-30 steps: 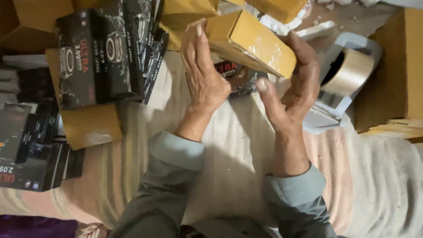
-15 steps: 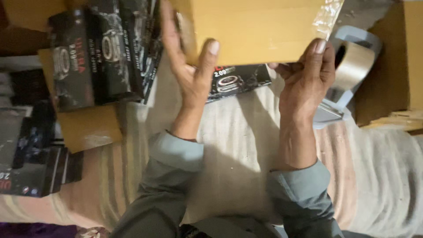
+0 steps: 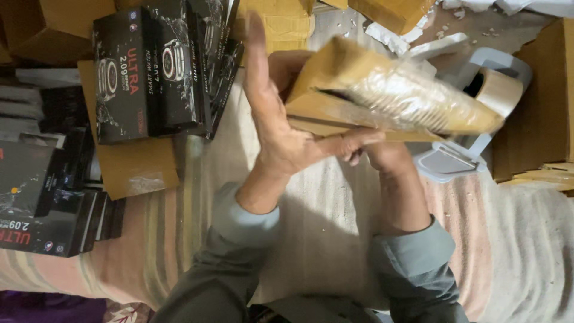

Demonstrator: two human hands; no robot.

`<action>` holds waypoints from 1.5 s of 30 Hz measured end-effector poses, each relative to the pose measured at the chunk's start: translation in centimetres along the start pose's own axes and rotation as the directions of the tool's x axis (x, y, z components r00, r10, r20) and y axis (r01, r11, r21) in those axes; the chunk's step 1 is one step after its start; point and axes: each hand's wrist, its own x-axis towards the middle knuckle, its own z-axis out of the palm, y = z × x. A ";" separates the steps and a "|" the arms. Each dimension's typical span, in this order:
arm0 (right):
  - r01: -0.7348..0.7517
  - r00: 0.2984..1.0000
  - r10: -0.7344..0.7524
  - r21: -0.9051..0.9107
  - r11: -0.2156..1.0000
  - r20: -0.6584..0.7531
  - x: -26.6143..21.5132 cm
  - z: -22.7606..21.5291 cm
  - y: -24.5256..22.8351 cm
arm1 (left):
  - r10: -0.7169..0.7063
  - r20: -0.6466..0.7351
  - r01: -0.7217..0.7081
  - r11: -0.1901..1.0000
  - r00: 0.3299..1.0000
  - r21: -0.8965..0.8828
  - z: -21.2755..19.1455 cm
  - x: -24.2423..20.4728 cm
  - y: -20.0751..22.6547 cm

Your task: The person opens a brown shipping box, removes a smartwatch box, and unpacks the contents including the watch, charger, and strap. They then repack the items into the box, close it, and seal the shipping box with tape from a dispenser.

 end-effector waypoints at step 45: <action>-0.064 0.993 0.119 -0.937 0.345 -0.024 1.0 0.2 1.0 | -0.141 -0.119 0.181 0.609 0.983 0.772 -9.8 1.2 2.2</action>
